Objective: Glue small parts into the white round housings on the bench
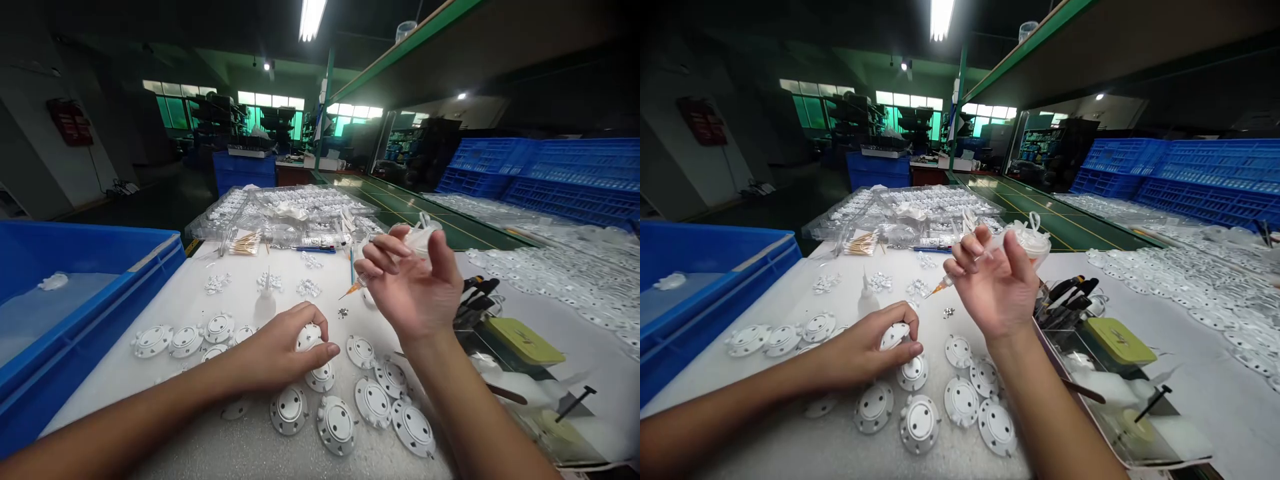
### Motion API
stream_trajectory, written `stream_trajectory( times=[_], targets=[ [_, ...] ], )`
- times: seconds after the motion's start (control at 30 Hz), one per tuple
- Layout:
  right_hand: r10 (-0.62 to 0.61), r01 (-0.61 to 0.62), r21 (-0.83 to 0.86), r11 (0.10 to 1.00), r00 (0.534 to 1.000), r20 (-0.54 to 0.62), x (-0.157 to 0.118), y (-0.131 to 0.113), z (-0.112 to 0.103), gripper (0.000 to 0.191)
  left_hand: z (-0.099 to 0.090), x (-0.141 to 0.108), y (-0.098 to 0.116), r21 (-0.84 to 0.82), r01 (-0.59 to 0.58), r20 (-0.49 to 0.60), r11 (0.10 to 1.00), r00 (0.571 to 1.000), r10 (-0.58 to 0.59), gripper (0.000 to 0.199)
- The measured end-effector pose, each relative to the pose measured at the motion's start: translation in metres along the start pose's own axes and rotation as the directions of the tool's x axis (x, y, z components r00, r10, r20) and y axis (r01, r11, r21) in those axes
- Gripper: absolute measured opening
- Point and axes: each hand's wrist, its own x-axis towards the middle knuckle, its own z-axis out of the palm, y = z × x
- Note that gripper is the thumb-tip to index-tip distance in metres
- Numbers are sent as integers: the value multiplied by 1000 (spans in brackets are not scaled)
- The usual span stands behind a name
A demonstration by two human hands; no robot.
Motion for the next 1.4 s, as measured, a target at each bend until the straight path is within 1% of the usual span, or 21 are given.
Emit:
stream_trajectory(
  times=[0.07,0.17,0.23,0.3,0.4,0.47,0.53,0.63,0.7,0.77,0.9,0.93,1.0,1.07,1.1,1.17,1.3,1.4],
  targets=[
    [13,-12,-12,1000,1000,13,-6,2,7,35,1,0,-2,-1,-15,-43,1000,999,15,22],
    [-2,3,-44,999,999,35,-12,5,14,49,2,0,-2,19,29,-79,999,997,-28,16],
    [-8,12,-76,997,998,61,-14,4,16,55,4,-1,-1,25,67,-80,997,995,-64,17],
    [16,-6,-106,994,996,87,-15,5,17,59,5,-2,1,32,85,-96,996,992,-82,21],
    [72,-62,-110,992,993,91,-16,8,19,65,7,-3,3,45,67,-105,997,992,-62,26],
    [85,-79,-75,994,993,82,-16,11,21,65,8,-4,3,52,56,-100,997,994,-51,26],
    [73,-72,-16,997,994,86,-16,13,21,63,8,-4,2,50,60,-115,997,992,-54,27],
    [21,-28,69,997,996,91,-15,12,18,61,8,-3,-1,28,70,-157,997,985,-65,26],
    [-5,-1,91,996,997,71,-14,11,16,59,6,0,-3,10,74,-177,997,982,-71,22],
    [-13,9,75,997,999,50,-13,11,15,59,4,2,-4,-11,79,-170,997,982,-79,21],
    [-16,17,-6,1000,999,43,-12,12,17,60,1,3,-6,-40,33,-129,999,991,-38,24],
    [-19,19,-16,1000,999,43,-12,12,18,60,1,3,-7,-46,37,-138,998,989,-43,24],
    [-24,25,-12,1000,999,46,-12,12,19,60,3,2,-8,-56,87,-177,995,980,-95,22],
    [-25,24,22,999,998,54,-13,12,19,59,5,1,-9,-62,143,-195,988,969,-153,20],
    [-22,19,49,999,998,56,-13,12,19,58,7,1,-10,-64,153,-193,986,968,-163,18],
    [-6,-1,105,994,997,72,-13,12,19,58,9,0,-9,-64,132,-166,989,976,-141,12],
    [17,-48,171,984,984,176,-15,12,21,64,12,1,-4,-31,-3,-126,1000,992,-1,5],
    [5,-56,201,978,969,246,-17,11,24,65,12,0,-3,25,-18,-106,1000,994,20,8]
  ],
)
